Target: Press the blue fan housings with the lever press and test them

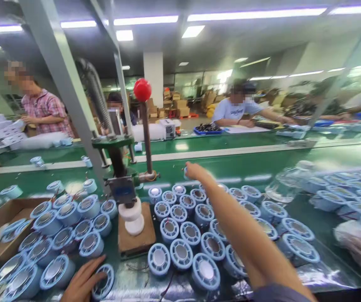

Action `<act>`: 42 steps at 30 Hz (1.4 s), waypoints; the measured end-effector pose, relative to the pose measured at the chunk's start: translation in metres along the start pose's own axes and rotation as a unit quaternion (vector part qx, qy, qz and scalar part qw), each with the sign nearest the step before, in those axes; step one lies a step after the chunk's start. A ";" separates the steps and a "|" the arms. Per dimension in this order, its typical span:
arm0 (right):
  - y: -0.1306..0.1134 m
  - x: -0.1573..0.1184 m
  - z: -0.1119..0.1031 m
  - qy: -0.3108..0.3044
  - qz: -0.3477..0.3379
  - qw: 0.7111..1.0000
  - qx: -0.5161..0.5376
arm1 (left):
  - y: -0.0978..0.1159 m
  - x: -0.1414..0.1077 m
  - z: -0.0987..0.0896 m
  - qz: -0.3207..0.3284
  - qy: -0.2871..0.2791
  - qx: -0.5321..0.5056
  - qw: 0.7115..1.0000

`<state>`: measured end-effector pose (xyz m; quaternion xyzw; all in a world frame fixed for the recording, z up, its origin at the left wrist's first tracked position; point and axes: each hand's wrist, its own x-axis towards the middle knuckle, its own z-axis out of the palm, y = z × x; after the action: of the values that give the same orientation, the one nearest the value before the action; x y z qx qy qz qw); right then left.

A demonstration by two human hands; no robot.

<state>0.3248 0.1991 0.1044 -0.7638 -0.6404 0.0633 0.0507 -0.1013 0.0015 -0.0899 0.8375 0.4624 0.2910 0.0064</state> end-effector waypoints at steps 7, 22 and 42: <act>0.009 -0.127 -0.010 0.016 -0.205 0.971 0.123 | 0.036 0.017 -0.027 -0.083 -0.071 -0.017 0.994; -0.106 -0.260 0.175 0.065 -0.412 0.857 0.304 | 0.052 0.004 -0.016 -0.132 -0.046 -0.017 0.990; -0.138 -0.263 0.226 0.176 -0.244 0.869 0.393 | 0.065 0.045 -0.060 -0.022 -0.182 -0.204 0.962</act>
<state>0.1092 -0.0362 -0.0887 -0.4989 -0.7086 0.1598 0.4728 -0.0631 -0.0167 -0.0001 0.8469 0.4022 0.2215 0.2681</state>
